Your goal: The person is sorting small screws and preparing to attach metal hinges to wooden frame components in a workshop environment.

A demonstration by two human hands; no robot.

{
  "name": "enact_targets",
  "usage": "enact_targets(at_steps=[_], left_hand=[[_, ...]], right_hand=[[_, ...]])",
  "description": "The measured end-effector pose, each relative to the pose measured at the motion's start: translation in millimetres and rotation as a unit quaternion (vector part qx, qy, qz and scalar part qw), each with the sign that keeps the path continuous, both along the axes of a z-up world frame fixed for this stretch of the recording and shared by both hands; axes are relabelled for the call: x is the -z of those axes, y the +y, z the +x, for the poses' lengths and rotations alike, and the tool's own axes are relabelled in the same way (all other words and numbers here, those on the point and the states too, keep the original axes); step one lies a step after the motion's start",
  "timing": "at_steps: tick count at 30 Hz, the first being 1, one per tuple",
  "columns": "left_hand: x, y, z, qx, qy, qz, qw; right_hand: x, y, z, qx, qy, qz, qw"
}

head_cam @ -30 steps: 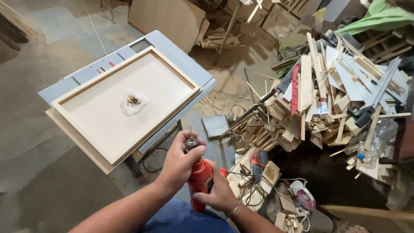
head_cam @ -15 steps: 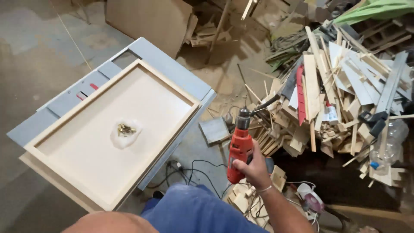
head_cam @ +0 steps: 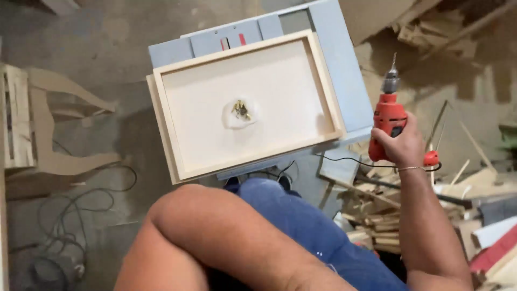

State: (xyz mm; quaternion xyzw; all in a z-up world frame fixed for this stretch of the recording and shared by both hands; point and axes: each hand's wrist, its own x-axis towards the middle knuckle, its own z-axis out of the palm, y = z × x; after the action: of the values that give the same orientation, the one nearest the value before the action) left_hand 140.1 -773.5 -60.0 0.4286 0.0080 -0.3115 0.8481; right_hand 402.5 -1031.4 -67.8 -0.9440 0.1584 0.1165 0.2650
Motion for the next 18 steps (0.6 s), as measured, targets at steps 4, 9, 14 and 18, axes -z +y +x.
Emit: enact_targets(at_steps=[4,9,14,18], left_hand=[[109.6,55.8,72.4,-0.033,-0.081,0.076,0.993],[113.6,103.7,33.6,-0.059,-0.084,0.161,0.982],[99.2,120.3,2.0,-0.159,-0.117,0.279,0.940],[-110.5,94.1,12.2,-0.182,-0.126,0.335,0.916]], right_hand=[[14.9,-2.0,78.6,-0.086,0.079,-0.083,0.990],[42.7,11.6,124.6,-0.132,0.125,-0.074,0.981],[76.5,34.5,158.1,-0.176,0.123,-0.080,0.973],[74.7,33.8,155.6,-0.177,0.130,-0.079,0.972]])
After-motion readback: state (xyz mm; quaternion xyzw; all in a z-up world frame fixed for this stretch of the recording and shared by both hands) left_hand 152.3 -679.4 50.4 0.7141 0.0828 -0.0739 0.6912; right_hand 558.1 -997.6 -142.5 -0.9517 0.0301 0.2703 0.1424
